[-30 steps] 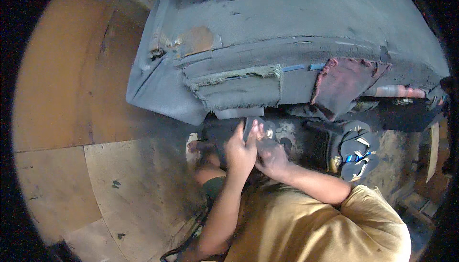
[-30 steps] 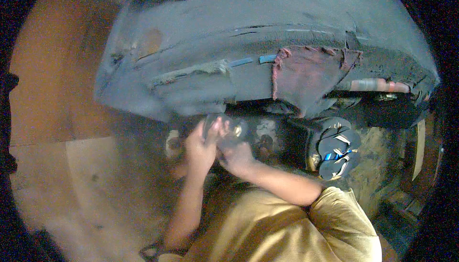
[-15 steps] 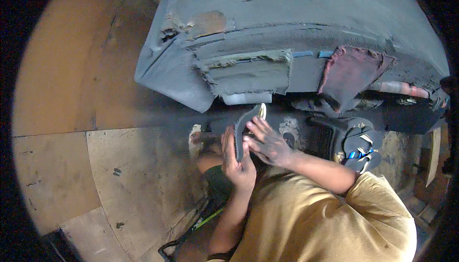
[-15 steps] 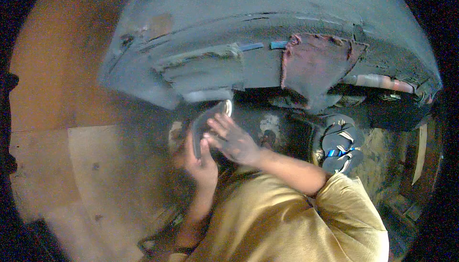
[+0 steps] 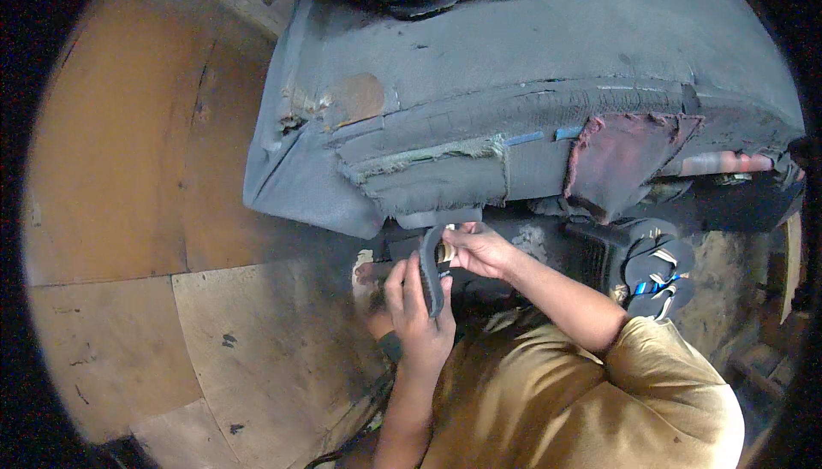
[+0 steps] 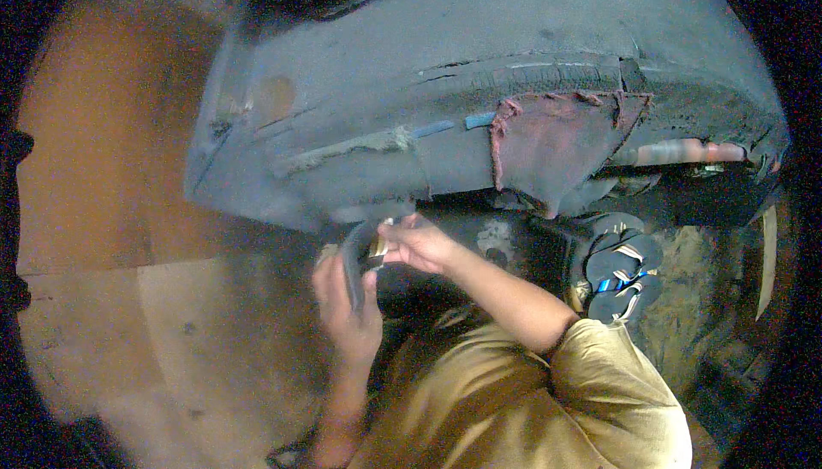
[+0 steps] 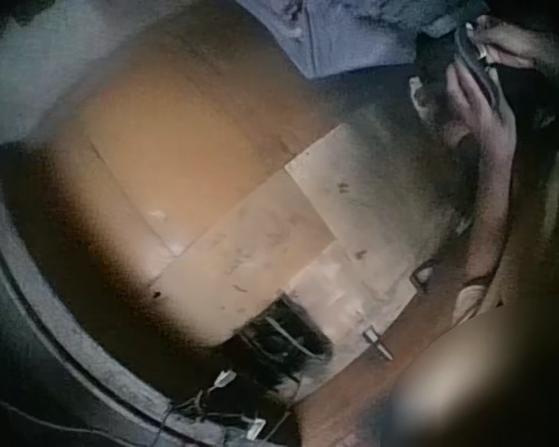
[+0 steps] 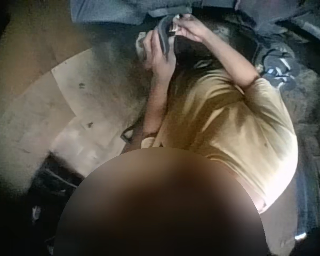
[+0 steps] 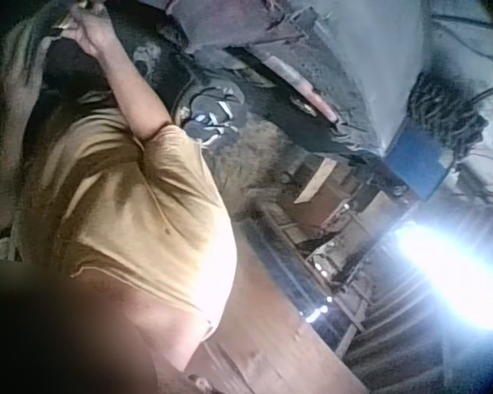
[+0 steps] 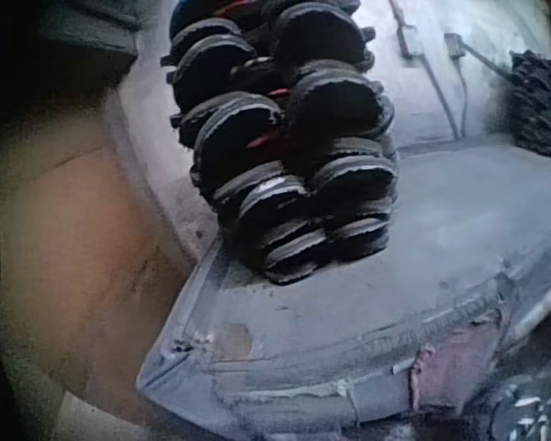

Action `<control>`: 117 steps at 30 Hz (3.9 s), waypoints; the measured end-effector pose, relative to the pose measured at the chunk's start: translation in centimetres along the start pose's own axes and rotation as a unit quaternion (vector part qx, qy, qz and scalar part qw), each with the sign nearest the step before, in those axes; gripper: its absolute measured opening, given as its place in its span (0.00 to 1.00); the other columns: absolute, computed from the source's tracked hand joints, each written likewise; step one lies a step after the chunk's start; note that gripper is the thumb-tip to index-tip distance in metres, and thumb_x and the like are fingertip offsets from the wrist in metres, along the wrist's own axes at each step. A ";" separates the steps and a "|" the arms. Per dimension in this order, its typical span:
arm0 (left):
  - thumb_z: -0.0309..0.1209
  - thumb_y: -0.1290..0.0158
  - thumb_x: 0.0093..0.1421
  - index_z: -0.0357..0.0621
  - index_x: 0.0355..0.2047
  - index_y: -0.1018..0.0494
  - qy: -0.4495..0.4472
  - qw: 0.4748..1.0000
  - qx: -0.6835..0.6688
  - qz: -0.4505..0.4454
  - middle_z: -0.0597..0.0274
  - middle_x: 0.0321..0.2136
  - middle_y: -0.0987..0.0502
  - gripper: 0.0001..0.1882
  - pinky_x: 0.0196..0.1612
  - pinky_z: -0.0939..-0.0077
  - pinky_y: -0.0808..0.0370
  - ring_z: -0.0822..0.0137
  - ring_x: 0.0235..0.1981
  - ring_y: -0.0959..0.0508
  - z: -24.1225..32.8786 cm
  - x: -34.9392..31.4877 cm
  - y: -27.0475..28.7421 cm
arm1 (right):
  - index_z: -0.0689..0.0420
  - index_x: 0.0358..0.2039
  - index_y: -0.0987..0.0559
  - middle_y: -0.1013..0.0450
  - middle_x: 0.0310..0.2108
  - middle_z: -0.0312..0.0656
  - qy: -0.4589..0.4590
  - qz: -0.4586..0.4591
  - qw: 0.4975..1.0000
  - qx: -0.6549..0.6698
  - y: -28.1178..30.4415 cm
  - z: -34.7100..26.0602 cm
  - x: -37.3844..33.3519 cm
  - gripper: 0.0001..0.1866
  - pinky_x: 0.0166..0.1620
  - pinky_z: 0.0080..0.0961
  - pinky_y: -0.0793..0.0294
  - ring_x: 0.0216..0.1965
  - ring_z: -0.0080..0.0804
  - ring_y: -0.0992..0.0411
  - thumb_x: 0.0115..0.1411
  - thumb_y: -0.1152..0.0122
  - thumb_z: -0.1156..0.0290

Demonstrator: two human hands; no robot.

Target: The person repeatedly assembles flip-flops by hand, pressing the strap into the sole and stacking completed pairs on a nearby surface. The person handles multiple flip-flops one at a time, occasionally using a red tool to assist with strap placement.

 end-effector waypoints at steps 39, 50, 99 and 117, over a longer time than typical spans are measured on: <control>0.28 0.50 0.67 0.31 0.55 0.31 0.172 0.981 -0.082 -0.034 0.42 0.44 0.22 0.18 0.48 0.65 0.25 0.54 0.44 0.20 3.0 1.5 2.0 | 0.54 0.51 0.34 0.23 0.41 0.46 -0.089 0.092 0.989 -0.072 -4.3 -4.2 -5.3 0.18 0.45 0.42 0.16 0.39 0.41 0.20 0.65 0.40 0.68; 0.24 0.49 0.65 0.28 0.57 0.34 0.168 0.981 -0.087 -0.050 0.40 0.43 0.21 0.21 0.45 0.65 0.23 0.51 0.42 0.18 4.3 -5.2 6.1 | 0.52 0.67 0.48 0.26 0.47 0.45 -0.070 0.085 0.993 -0.034 -8.2 -2.0 -8.9 0.36 0.48 0.40 0.17 0.40 0.41 0.20 0.64 0.41 0.76; 0.30 0.48 0.68 0.32 0.48 0.27 0.320 0.863 -0.389 0.040 0.59 0.41 0.22 0.14 0.50 0.74 0.29 0.69 0.42 0.25 -1.3 -0.3 2.3 | 0.58 0.66 0.55 0.26 0.47 0.46 -0.069 0.259 0.934 -0.237 -8.8 -5.4 -8.6 0.45 0.30 0.25 0.14 0.34 0.33 0.20 0.60 0.34 0.67; 0.28 0.50 0.67 0.35 0.58 0.32 0.168 0.975 -0.138 -0.042 0.42 0.43 0.21 0.21 0.48 0.65 0.25 0.55 0.44 0.19 -0.4 -1.3 2.1 | 0.56 0.57 0.36 0.26 0.46 0.45 -0.047 0.097 0.987 -0.123 -4.8 -3.4 -4.4 0.20 0.51 0.41 0.19 0.44 0.40 0.22 0.66 0.46 0.77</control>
Point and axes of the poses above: each hand's wrist, its own x-axis towards the middle knuckle, its own y-axis out of the back of the hand, z = x × y, the point moved 5 cm from there along x, towards the middle knuckle
